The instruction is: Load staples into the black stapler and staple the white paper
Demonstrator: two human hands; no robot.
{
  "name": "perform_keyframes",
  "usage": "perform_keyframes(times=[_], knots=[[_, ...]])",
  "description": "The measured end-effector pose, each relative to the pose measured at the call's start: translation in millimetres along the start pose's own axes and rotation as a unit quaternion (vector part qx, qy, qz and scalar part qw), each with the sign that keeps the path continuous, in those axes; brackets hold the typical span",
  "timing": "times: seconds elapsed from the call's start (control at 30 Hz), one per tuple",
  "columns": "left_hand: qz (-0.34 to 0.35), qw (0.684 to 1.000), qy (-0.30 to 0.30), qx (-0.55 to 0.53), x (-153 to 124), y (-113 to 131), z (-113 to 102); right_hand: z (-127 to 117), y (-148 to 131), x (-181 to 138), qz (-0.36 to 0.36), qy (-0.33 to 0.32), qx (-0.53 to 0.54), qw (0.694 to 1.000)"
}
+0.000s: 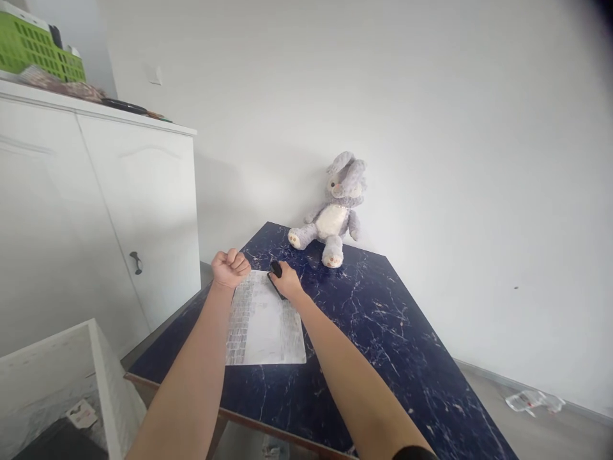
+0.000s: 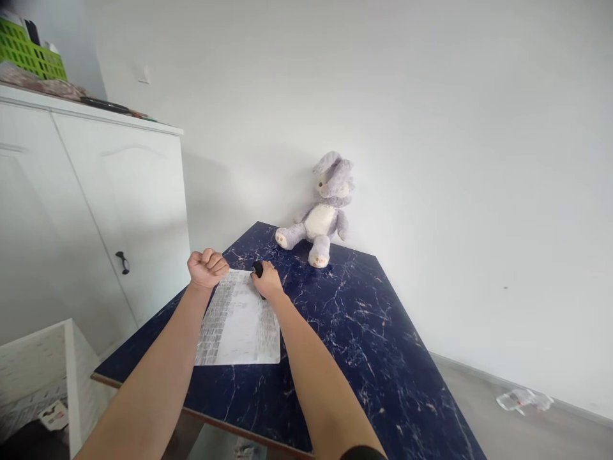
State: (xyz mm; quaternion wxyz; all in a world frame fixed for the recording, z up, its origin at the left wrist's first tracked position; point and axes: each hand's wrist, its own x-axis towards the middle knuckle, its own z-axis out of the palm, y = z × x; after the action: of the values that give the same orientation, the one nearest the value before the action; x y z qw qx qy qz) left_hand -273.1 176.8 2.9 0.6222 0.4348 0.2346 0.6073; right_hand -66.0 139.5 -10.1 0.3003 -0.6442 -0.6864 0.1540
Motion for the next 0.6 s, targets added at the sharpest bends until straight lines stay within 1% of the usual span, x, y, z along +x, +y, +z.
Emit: perform_keyframes(times=[0.07,0.17,0.27,0.33,0.43,0.5,0.53,0.6], knots=[[-0.013,1.000,-0.009,0.001,2,0,4,-5,4,-6,-0.035,-0.012,0.006,0.999],[-0.042,0.998,-0.044,-0.011,5,-4,13,-20,13,-22,-0.065,-0.026,0.004,0.998],[-0.084,0.991,-0.105,-0.011,6,-10,25,-39,29,-44,-0.067,-0.030,0.012,0.997],[-0.122,0.980,-0.155,0.005,5,-15,34,-54,44,-63,-0.069,-0.033,0.027,0.997],[-0.178,0.952,-0.244,0.041,1,-27,53,-78,68,-94,-0.066,-0.023,0.047,0.996],[-0.192,0.934,-0.295,0.059,-3,-40,71,-95,84,-115,-0.041,-0.005,0.051,0.998],[-0.192,0.929,-0.308,0.070,-6,-47,80,-103,91,-125,-0.027,0.004,0.051,0.998],[-0.184,0.928,-0.308,0.099,-14,-66,102,-117,104,-141,-0.002,0.021,0.050,0.999]])
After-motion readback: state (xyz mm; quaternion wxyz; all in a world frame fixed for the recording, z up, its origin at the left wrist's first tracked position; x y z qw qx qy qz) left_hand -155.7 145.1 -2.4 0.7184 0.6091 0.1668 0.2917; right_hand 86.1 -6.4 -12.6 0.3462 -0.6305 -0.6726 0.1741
